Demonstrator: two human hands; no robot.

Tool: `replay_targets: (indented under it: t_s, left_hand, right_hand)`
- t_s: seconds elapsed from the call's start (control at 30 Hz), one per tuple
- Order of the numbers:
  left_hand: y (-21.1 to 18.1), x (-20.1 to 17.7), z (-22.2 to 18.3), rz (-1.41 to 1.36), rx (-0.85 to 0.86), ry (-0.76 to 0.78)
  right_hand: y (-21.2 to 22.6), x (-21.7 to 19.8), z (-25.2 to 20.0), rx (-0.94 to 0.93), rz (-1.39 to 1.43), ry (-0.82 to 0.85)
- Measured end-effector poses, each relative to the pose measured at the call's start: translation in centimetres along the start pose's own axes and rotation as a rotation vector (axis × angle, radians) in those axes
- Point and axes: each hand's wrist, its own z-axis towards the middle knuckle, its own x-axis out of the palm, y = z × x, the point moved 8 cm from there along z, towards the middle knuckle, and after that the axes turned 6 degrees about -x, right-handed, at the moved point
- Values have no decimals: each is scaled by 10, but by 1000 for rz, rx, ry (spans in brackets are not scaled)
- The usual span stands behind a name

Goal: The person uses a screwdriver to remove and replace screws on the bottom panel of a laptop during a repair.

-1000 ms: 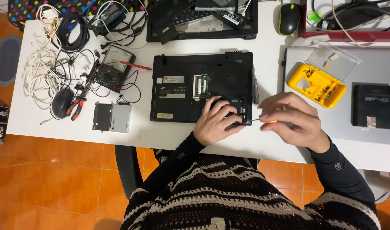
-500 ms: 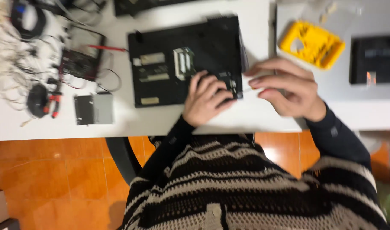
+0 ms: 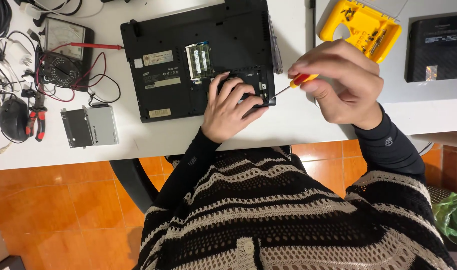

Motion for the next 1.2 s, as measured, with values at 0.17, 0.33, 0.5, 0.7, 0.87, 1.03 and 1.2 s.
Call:
replay_targets:
  t_s: [0.17, 0.33, 0.5, 0.7, 0.87, 1.03, 1.2]
  left_hand:
    - [0, 0, 1, 0, 4, -1]
    - [0, -1, 1, -10, -2, 2]
    - [0, 0, 0, -9, -1, 5]
    - [0, 0, 1, -8, 5, 3]
    - [-1, -2, 2, 0, 1, -1]
    - [0, -1, 1, 0, 0, 2]
    - [-1, -2, 2, -1, -4, 2]
  right_hand:
    - [-5, -3, -5, 90, -86, 3]
    - [-11, -4, -13, 93, -56, -19]
    - [-13, -6, -14, 66, -34, -45]
    - [-11, -5, -13, 67, -35, -38]
    - [-12, -3, -13, 87, -38, -29]
    - [-21, -4, -29, 94, -8, -24]
    - [-20, -3, -28, 101, -20, -24]
